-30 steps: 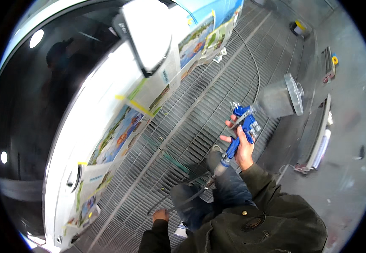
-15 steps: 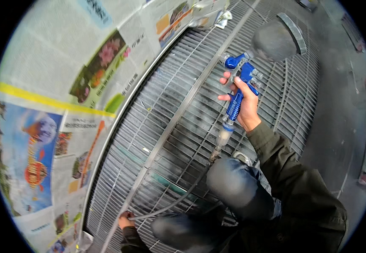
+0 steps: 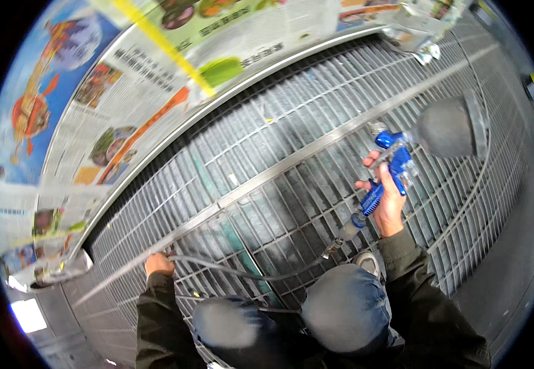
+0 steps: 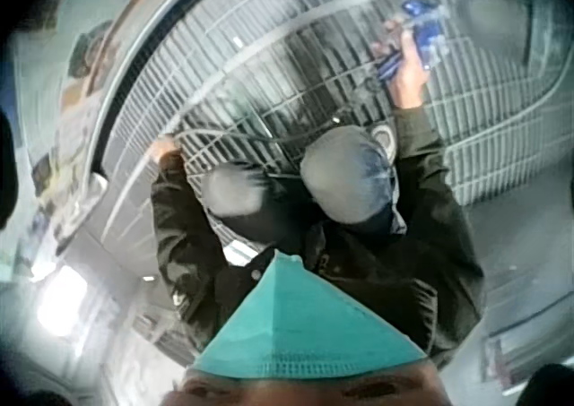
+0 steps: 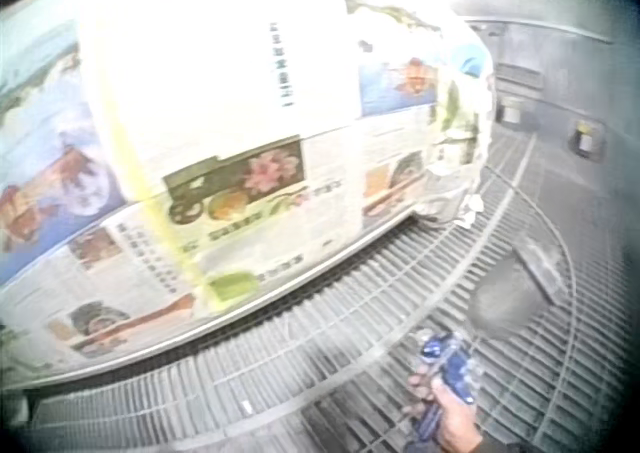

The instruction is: The person applies masking tape and newspaper to a car's hood and fender, then uses a spray gun to apply paint to the exposed areas. The person moves around the vehicle to access different sections and adjusts the spray gun during the process.

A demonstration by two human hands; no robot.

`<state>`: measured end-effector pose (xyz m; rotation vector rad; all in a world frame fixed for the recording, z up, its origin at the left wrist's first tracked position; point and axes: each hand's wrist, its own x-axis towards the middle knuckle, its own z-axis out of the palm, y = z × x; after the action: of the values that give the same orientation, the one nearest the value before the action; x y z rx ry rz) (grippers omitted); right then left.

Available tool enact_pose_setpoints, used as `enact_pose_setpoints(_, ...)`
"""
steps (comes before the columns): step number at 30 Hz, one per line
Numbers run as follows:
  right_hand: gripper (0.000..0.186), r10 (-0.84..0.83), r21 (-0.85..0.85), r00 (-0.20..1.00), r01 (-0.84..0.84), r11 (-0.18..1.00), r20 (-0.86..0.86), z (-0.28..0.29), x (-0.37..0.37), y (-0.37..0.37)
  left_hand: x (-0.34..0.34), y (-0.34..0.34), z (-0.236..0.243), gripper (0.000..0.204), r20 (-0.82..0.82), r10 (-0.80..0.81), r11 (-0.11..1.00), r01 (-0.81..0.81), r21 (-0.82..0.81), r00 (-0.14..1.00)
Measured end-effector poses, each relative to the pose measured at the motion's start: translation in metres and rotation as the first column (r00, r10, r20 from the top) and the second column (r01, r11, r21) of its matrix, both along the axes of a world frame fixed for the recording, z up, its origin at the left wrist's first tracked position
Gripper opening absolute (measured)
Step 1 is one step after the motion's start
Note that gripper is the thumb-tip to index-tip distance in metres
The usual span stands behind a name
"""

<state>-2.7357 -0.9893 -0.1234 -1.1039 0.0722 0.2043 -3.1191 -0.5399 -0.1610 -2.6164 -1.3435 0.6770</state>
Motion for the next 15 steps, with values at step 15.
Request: enact_pose_setpoints(15, 0.039, 0.159, -0.202, 0.971, -0.122, 0.972, 0.176, 0.021, 0.002, -0.023, 0.132, -0.105, 0.080, 0.051, 0.176, -0.505, 0.451, 0.432, -0.781, 0.845)
